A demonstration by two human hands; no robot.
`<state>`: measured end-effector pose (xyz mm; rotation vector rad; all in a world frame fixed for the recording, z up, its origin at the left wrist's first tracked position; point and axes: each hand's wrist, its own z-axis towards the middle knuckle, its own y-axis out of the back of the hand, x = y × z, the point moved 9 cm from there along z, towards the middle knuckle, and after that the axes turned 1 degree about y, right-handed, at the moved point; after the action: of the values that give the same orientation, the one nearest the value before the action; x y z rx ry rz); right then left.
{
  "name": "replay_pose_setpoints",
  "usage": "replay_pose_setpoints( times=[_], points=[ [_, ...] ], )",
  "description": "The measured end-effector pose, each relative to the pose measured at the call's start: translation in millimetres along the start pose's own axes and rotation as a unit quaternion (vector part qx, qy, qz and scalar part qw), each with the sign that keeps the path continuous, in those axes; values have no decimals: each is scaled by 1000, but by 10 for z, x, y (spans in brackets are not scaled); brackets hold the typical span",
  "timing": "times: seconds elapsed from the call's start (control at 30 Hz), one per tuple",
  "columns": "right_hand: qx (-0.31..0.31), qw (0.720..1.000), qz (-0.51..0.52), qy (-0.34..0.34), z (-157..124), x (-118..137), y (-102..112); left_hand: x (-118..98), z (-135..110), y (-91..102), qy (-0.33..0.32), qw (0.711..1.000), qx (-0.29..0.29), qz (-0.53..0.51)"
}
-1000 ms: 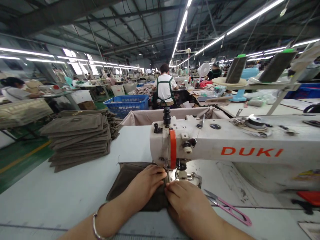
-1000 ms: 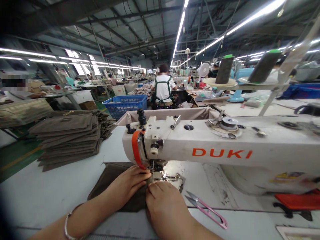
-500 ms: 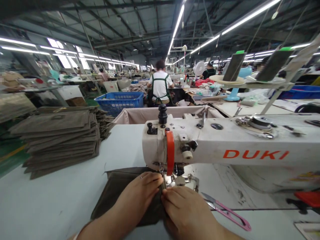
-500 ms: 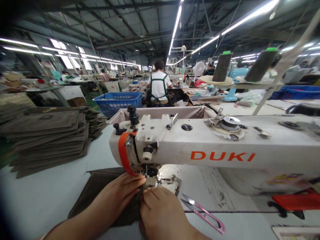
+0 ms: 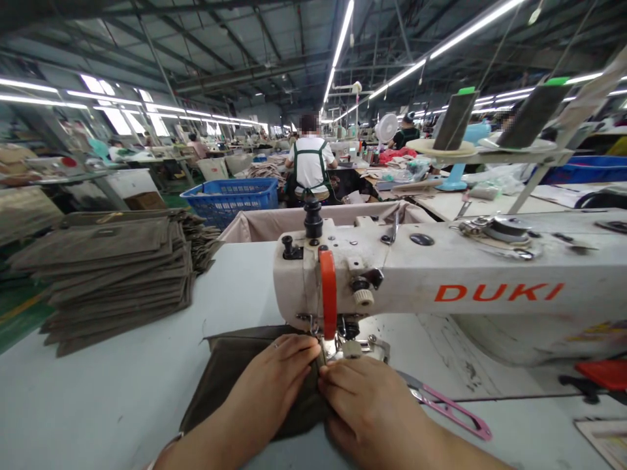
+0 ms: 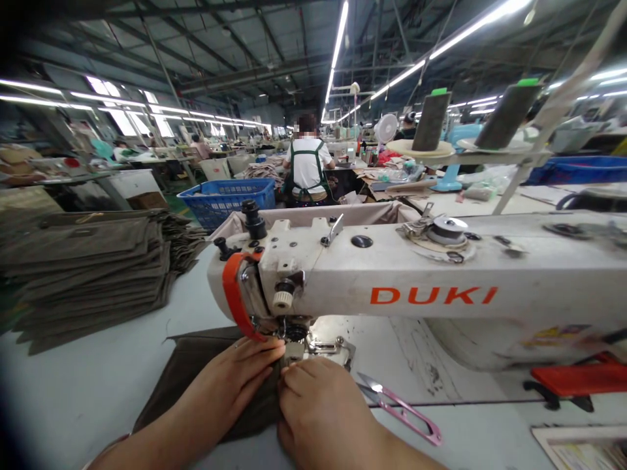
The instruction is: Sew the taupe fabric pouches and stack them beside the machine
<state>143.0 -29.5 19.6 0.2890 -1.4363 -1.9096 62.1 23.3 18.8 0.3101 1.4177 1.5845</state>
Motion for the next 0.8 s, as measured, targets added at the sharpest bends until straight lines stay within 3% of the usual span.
replay_pose_setpoints(
  times=[0.1,0.3,0.57,0.8],
  points=[
    [-6,1000,3,-2,-22,-7,20,-5,-8,1,21,1000,-3,6],
    [-44,998,-28,41,-38,48,-49,-24,-15,40,-11,1000,-2,9],
    [-55,998,-28,28,-31,17,-18,4,6,28,-27,1000,-2,15],
    [-83,994,-28,63,-59,80,-68,-33,-32,51,-41,999,-1,-5]
  ],
)
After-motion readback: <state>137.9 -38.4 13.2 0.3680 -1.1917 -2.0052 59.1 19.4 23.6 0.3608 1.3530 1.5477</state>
